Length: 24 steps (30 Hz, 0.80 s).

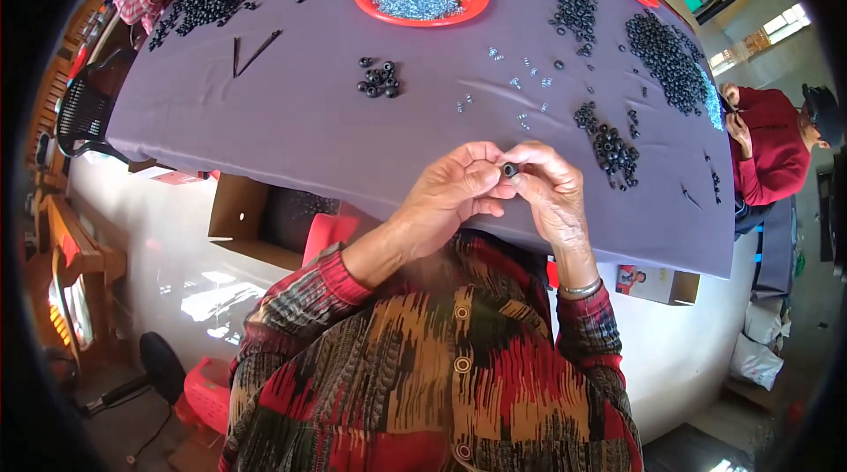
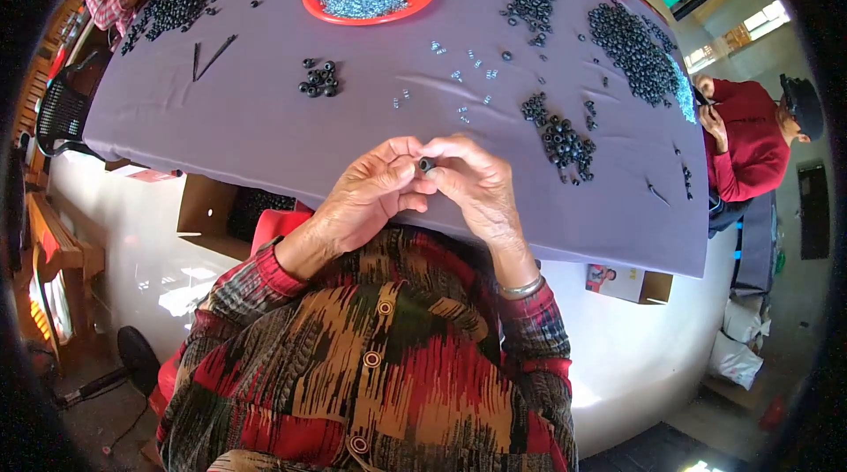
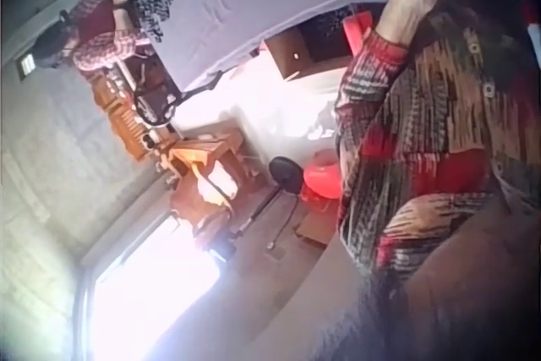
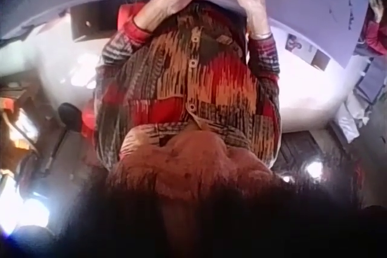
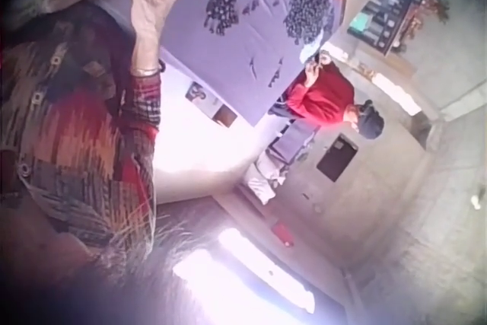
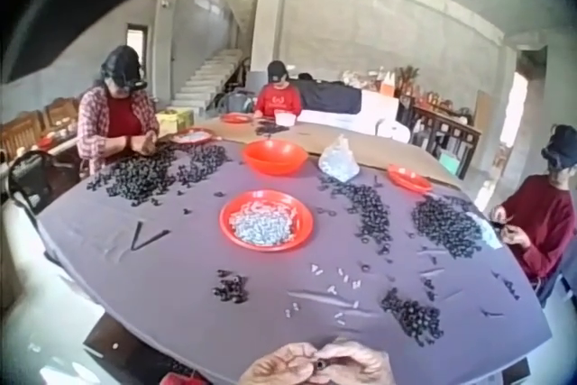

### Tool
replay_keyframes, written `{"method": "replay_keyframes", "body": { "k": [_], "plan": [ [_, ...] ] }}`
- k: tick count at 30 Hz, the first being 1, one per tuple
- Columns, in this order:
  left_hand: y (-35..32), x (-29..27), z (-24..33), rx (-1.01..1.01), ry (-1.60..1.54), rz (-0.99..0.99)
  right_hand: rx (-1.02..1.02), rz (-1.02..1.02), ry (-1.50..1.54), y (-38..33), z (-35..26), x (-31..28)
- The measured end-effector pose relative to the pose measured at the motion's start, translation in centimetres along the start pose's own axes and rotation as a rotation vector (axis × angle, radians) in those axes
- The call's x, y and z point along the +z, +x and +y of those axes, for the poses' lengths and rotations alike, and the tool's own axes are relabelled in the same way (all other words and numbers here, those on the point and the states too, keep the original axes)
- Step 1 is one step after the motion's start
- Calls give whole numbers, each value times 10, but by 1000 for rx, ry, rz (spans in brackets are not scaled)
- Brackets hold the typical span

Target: The person assembles small plastic components by hand, inserting blue pegs into black housings.

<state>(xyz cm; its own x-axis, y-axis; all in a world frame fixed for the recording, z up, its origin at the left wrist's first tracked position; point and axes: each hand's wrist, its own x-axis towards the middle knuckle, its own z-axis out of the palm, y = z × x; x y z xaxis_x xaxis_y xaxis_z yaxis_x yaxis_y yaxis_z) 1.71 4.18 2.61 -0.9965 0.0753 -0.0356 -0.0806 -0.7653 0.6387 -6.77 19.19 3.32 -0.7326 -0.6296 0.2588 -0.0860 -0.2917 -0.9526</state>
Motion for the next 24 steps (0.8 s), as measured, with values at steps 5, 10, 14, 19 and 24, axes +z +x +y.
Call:
{"method": "replay_keyframes", "body": {
  "k": [5,10,14,19,24],
  "plan": [
    [-1,-12,-6,8,-38,20,-57,-97,-51,-3,9,9],
    [-11,-16,-4,12,69,64,-75,-123,-276,-8,8,13],
    [-12,-18,-4,-62,57,129,0,-140,-325,-8,0,16],
    [-11,-29,-2,-55,71,203,-10,-156,-512,20,-2,11],
    [-2,-41,15,39,-36,223,-118,-40,-819,82,12,-1]
  ]
}}
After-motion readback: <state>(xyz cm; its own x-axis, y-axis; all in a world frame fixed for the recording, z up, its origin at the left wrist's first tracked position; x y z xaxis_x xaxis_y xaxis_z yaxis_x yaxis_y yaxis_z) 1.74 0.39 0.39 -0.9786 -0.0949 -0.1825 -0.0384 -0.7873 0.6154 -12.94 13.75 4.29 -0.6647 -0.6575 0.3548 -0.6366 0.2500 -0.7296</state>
